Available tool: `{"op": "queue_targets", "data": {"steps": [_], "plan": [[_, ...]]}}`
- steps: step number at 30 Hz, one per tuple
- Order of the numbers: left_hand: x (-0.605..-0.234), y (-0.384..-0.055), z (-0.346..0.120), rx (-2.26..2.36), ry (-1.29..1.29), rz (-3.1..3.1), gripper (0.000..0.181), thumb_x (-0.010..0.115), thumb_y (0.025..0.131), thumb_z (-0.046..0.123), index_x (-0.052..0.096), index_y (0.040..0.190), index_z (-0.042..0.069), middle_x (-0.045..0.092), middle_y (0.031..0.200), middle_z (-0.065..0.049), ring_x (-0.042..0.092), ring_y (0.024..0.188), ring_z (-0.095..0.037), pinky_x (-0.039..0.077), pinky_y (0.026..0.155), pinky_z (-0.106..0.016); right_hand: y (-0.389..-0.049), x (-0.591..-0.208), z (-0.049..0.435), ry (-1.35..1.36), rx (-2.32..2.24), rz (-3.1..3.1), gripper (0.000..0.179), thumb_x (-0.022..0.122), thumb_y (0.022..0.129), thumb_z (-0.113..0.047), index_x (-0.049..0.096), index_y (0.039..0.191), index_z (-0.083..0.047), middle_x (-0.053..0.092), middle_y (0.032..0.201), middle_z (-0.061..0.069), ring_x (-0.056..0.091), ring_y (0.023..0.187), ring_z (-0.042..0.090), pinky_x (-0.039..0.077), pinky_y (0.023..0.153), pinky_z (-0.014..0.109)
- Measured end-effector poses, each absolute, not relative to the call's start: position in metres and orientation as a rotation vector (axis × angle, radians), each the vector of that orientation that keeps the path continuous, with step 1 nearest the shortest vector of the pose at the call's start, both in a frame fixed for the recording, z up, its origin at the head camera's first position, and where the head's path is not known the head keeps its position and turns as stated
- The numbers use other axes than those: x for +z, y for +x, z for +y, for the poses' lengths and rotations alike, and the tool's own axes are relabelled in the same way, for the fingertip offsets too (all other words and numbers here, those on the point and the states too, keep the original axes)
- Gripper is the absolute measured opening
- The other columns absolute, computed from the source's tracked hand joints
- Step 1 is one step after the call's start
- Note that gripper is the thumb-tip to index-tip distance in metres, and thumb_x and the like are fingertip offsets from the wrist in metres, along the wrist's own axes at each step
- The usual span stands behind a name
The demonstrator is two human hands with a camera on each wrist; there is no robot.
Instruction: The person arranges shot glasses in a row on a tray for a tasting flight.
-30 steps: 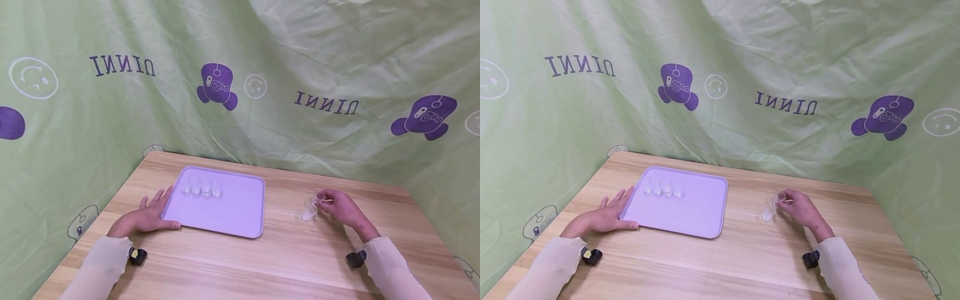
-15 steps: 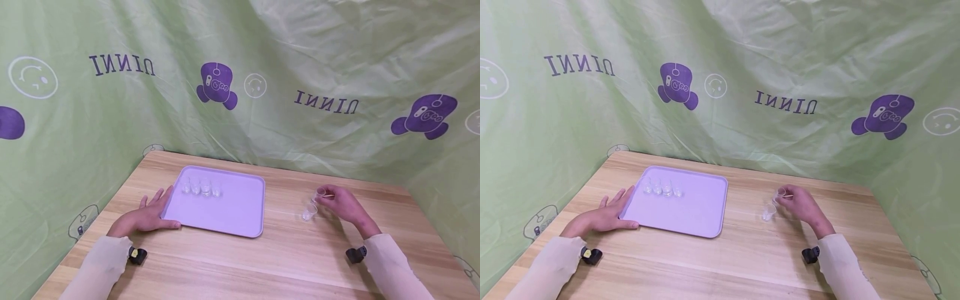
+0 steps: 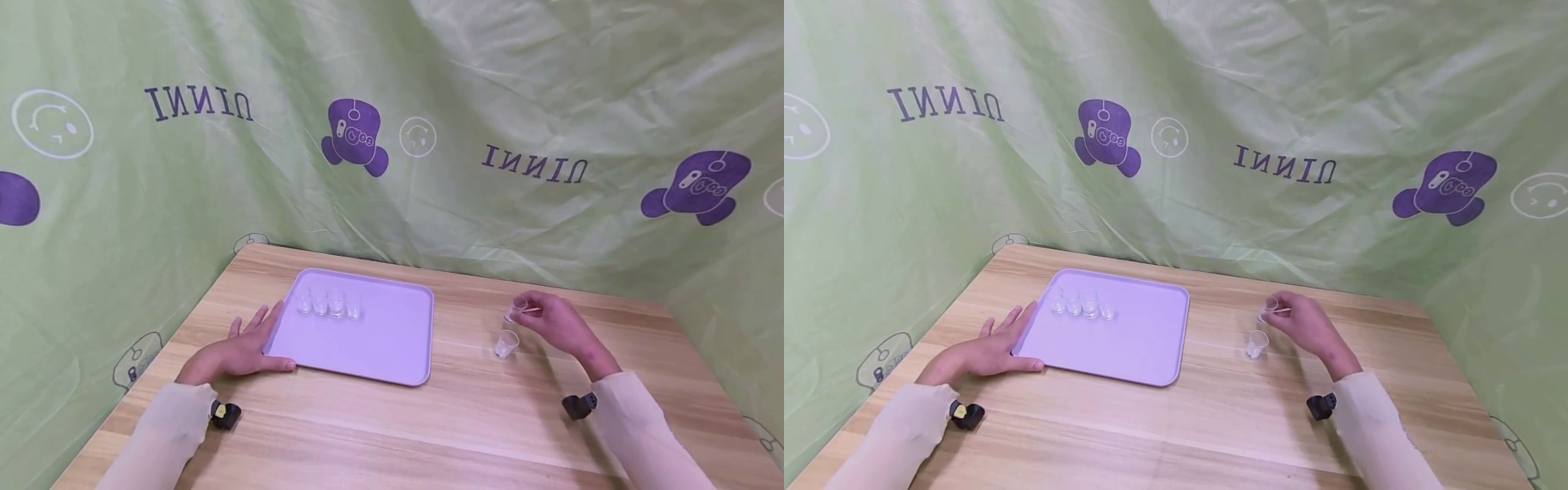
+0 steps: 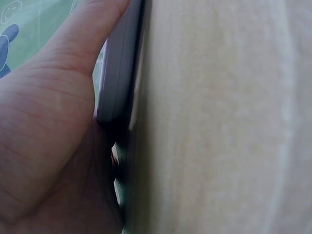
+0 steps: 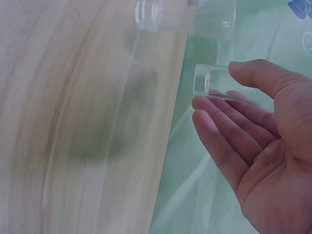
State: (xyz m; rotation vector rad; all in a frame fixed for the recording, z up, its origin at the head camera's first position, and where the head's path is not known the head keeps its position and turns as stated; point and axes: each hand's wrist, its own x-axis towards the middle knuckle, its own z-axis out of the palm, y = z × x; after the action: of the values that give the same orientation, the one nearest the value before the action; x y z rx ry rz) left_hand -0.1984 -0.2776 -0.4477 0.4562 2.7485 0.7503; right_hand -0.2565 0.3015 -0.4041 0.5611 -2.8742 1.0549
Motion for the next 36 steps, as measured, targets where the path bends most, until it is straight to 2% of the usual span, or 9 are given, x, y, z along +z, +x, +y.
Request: {"op": "queue_targets", "data": {"steps": [18, 36], "plan": [[-0.446, -0.198, -0.277, 0.744, 0.456, 2.74, 0.128, 0.077, 0.085, 0.06, -0.005, 0.162, -0.002, 0.003, 0.167, -0.029, -0.007, 0.152, -0.051, -0.014, 0.11, -0.073, -0.257, -0.395, 0.271, 0.663, 1.114, -2.851, 0.024, 0.076, 0.095, -0.013, 0.071, 0.114, 0.0, 0.073, 0.109, 0.012, 0.073, 0.101, 0.032, 0.059, 0.086, 0.041], [-0.448, -0.2, -0.278, 0.731, 0.442, 2.741, 0.129, 0.076, 0.084, 0.062, -0.005, 0.162, -0.001, 0.003, 0.168, -0.028, -0.007, 0.152, -0.05, -0.015, 0.11, -0.072, -0.258, -0.391, 0.234, 0.739, 1.205, -2.834, 0.026, 0.077, 0.095, -0.015, 0.07, 0.114, 0.001, 0.072, 0.109, 0.011, 0.073, 0.1, 0.029, 0.059, 0.085, 0.037]]}}
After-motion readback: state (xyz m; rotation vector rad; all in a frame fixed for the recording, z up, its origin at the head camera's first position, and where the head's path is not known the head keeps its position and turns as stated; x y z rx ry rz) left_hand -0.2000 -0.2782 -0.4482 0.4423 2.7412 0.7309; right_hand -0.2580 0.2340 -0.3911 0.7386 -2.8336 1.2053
